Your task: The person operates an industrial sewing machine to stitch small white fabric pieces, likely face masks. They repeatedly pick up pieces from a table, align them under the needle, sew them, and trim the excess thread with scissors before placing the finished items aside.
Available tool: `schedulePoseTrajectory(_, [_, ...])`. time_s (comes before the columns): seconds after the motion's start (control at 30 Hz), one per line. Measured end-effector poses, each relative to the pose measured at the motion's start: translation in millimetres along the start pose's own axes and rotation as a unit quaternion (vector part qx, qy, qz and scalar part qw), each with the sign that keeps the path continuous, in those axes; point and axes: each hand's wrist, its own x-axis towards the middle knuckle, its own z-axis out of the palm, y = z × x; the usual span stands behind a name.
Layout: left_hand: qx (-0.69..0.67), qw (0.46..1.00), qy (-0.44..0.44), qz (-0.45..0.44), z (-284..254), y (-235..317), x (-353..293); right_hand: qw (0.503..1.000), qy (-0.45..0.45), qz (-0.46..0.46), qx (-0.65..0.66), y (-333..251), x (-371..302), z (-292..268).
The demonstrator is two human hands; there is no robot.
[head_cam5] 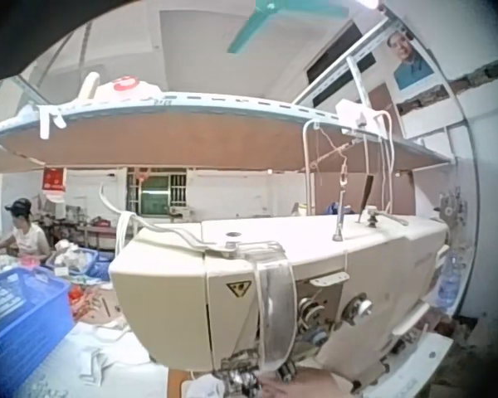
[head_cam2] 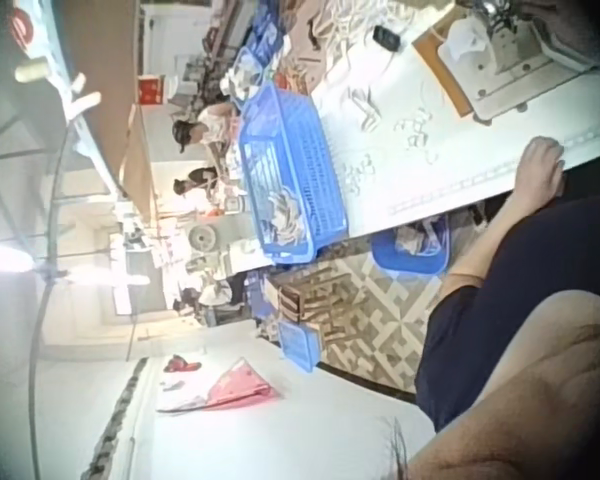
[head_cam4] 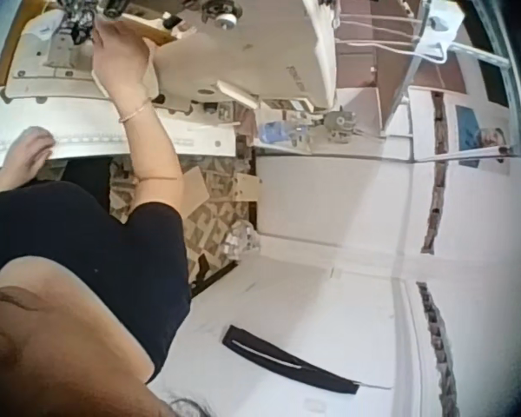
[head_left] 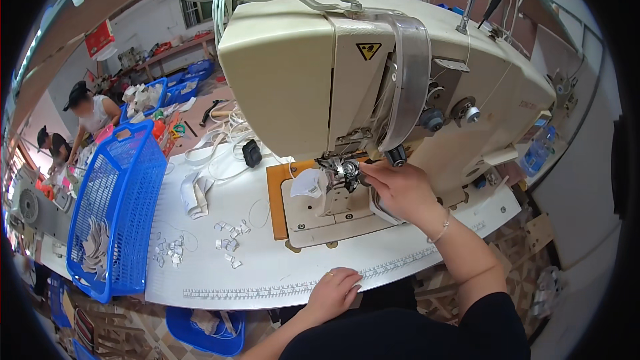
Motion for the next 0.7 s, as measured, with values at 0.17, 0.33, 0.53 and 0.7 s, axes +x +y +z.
schedulePoseTrajectory(0.17, [-0.005, 1.000, -0.005, 0.021, -3.9, 4.4, -5.3, 0.982, -0.059, -0.046, -0.175, -10.5, 14.0, 0.8])
schedulePoseTrajectory(0.33, [0.011, 0.998, -0.014, 0.064, -4.4, -0.5, -7.7, 0.949, -0.157, -0.073, -0.264, -20.2, 24.7, -12.6])
schedulePoseTrajectory(0.53, [0.002, 0.998, -0.028, 0.063, -4.8, -1.5, -8.8, 0.974, -0.048, -0.057, -0.213, -14.3, 9.5, 11.4])
schedulePoseTrajectory(0.7, [0.013, 0.998, -0.024, 0.065, -5.6, -0.3, -9.1, 0.991, -0.035, 0.104, -0.082, -13.3, 13.0, 26.4])
